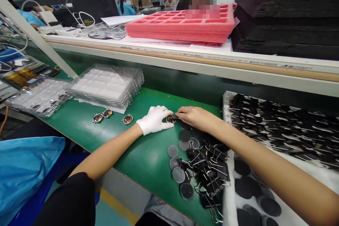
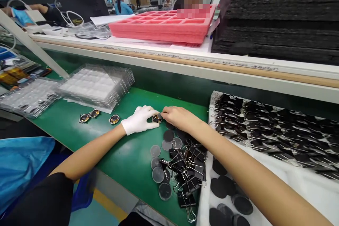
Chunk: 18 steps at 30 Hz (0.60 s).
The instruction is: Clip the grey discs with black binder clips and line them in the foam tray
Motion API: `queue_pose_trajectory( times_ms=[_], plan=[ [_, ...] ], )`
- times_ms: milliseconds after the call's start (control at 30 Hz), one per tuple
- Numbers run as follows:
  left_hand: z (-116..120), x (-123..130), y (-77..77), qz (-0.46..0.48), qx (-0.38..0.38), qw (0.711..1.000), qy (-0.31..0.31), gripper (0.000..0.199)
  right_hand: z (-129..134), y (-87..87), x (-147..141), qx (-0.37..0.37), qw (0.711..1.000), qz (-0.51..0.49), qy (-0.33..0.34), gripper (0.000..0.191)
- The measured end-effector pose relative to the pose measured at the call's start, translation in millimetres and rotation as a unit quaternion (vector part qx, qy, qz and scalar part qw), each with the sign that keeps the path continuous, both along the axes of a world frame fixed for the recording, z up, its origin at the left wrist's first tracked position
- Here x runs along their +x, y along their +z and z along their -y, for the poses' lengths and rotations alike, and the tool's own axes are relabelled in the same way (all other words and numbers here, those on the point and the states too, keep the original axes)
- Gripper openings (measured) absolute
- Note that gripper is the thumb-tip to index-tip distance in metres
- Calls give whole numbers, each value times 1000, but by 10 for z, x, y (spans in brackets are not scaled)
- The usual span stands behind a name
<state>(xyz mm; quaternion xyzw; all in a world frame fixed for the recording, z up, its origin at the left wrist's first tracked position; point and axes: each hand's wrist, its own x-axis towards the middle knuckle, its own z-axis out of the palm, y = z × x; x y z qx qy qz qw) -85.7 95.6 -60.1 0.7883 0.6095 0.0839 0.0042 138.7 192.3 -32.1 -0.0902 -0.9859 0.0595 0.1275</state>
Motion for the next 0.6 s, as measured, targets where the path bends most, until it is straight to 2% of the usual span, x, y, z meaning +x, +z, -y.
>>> queue_pose_trajectory(
  times_ms=[100, 200, 333, 400, 467, 533, 600],
  plan=[
    [-58, -33, -24, 28, -5, 1000, -10, 53, -29, -62, -31, 36, 999, 32, 14, 35],
    [-99, -55, -71, 44, -6, 999, -21, 61, -62, -137, -60, 38, 998, 40, 44, 43],
    [-93, -70, -98, 55, -9, 997, -51, 58, -81, -169, -90, 42, 997, 37, 57, 41],
    [-72, -64, -85, 55, -2, 997, -61, 56, -34, -93, -30, 56, 997, 43, 20, 38],
    [-55, -49, -63, 42, 8, 997, -69, 54, 70, 48, 100, 33, 997, 60, -47, 33],
    [-49, -30, -43, 22, 16, 997, -71, 52, 228, 216, 278, -43, 990, 94, -96, 30],
    [-53, -12, -31, 8, 16, 998, -65, 55, 416, 355, 459, -131, 976, 135, -106, 29]
  ],
)
